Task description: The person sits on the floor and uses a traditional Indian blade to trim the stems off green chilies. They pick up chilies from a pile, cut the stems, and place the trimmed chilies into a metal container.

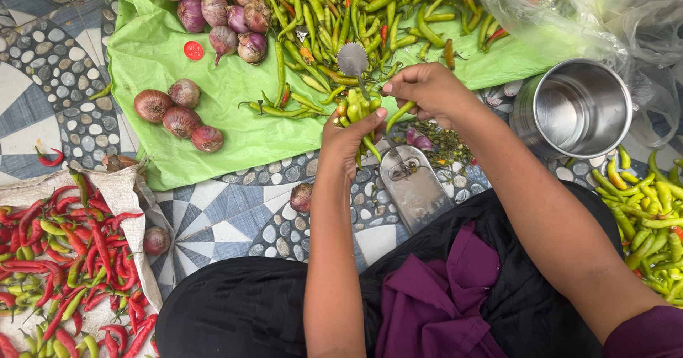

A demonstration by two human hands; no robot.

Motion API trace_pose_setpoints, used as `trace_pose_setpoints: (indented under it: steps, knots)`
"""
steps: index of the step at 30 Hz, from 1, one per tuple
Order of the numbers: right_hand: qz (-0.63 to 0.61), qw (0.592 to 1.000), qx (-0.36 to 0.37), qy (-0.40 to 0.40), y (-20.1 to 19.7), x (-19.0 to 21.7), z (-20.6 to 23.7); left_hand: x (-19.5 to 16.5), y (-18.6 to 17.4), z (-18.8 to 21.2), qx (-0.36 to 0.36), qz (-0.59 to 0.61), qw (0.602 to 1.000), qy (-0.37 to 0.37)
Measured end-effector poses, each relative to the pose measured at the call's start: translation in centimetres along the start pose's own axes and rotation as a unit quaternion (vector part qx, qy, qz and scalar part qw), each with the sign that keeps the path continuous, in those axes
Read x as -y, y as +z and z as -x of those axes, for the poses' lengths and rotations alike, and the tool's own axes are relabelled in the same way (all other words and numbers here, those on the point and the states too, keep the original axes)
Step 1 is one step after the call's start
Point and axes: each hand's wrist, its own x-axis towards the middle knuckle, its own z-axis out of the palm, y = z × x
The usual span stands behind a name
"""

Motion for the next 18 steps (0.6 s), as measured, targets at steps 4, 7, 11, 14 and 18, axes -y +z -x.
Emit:
trace_pose_setpoints:
  steps: [4,7,11,14,18]
  knots:
    - [-0.017,1.0,-0.008,-0.008,1.8,0.2,0.7,-0.5,0.2,0.5,0.021,0.052,0.994,-0.094]
    - [-0.06,0.997,0.046,0.018,1.5,0.1,0.7,0.0,-0.2,0.1,0.011,0.005,0.999,-0.037]
    - [-0.054,0.991,0.119,0.032,-0.3,-0.2,0.0,0.7,-1.4,-0.9,-0.024,-0.003,0.999,0.033]
    - [0.014,0.991,0.131,0.016,-0.7,-0.9,-0.7,0.9,-1.9,-1.4,-0.052,-0.057,0.995,0.057]
    - [0.098,0.988,0.097,-0.068,0.3,-2.2,-1.5,0.2,-2.1,-0.9,-0.058,-0.209,0.971,0.103]
